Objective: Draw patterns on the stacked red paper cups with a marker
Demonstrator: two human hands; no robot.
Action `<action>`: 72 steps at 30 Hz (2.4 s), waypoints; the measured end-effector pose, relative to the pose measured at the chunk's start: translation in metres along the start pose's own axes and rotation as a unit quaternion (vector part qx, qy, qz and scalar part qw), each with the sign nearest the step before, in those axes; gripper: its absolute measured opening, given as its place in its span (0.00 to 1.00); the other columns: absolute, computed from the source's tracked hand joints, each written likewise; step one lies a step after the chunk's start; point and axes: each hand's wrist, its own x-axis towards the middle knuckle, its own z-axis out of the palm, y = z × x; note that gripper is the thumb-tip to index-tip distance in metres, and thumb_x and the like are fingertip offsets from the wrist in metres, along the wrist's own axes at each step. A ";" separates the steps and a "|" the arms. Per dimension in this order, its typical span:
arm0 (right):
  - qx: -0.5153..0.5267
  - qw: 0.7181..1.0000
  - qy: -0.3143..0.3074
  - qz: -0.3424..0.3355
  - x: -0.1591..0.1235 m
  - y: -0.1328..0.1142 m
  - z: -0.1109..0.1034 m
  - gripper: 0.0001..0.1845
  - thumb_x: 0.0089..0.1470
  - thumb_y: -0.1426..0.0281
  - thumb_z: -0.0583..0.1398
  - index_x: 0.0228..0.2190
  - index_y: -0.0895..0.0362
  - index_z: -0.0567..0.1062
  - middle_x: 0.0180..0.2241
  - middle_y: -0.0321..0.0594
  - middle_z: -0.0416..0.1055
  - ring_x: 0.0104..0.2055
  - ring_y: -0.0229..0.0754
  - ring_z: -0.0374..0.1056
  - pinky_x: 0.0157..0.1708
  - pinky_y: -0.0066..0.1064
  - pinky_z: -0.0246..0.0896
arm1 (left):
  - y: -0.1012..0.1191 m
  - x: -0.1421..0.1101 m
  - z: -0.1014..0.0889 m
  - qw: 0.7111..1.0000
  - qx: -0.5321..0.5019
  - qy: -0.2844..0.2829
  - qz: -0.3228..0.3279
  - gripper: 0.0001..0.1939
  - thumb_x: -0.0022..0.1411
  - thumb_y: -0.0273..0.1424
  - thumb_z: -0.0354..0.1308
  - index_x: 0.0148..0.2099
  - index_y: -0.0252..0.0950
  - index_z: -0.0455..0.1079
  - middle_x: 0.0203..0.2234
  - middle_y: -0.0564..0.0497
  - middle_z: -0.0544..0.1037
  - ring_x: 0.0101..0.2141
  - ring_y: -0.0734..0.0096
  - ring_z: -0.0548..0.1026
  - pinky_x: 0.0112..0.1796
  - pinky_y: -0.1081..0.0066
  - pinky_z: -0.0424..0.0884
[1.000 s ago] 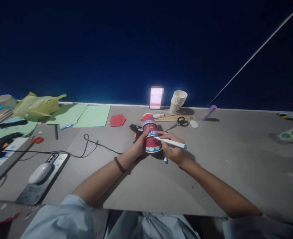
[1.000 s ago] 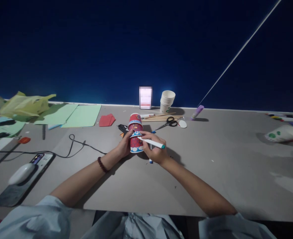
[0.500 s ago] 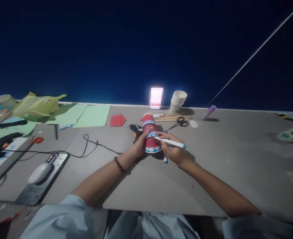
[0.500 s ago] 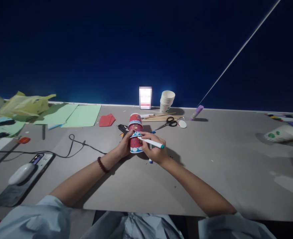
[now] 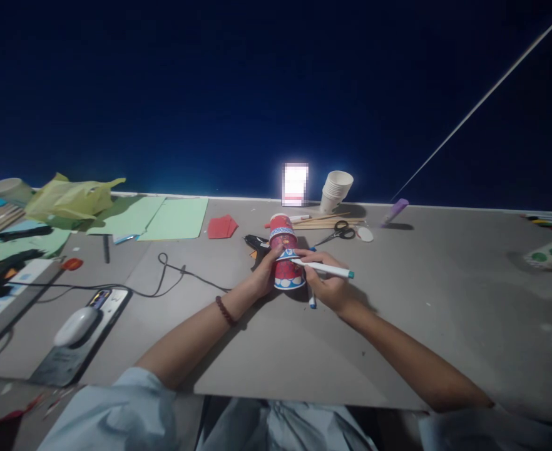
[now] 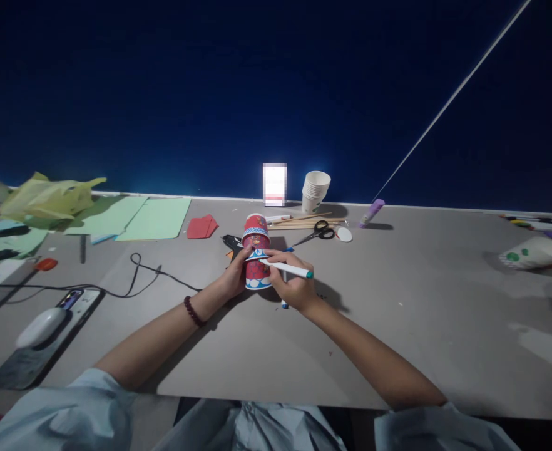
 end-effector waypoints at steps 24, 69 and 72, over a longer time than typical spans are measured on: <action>0.038 0.998 0.006 0.058 -0.001 0.003 0.001 0.06 0.55 0.73 0.60 0.33 0.52 0.77 0.42 0.45 0.83 0.45 0.49 0.80 0.46 0.41 0.76 | 0.001 -0.001 0.002 1.000 -0.001 0.014 -0.009 0.14 0.59 0.38 0.65 0.38 0.30 0.76 0.30 0.42 0.82 0.30 0.63 0.80 0.36 0.67 0.75; 0.155 0.980 0.024 0.122 -0.004 0.009 0.002 0.05 0.58 0.65 0.61 0.32 0.53 0.74 0.40 0.45 0.82 0.45 0.49 0.79 0.45 0.43 0.76 | 0.001 0.002 -0.001 1.000 -0.008 0.018 -0.019 0.13 0.59 0.38 0.63 0.38 0.31 0.75 0.30 0.43 0.82 0.29 0.62 0.80 0.38 0.64 0.75; 0.159 0.980 0.020 0.120 -0.005 0.010 0.001 0.06 0.59 0.64 0.60 0.33 0.53 0.74 0.41 0.45 0.82 0.44 0.48 0.79 0.43 0.42 0.77 | 0.001 0.002 0.000 1.000 -0.009 0.015 -0.015 0.14 0.60 0.37 0.62 0.40 0.30 0.76 0.31 0.43 0.82 0.31 0.61 0.80 0.40 0.63 0.75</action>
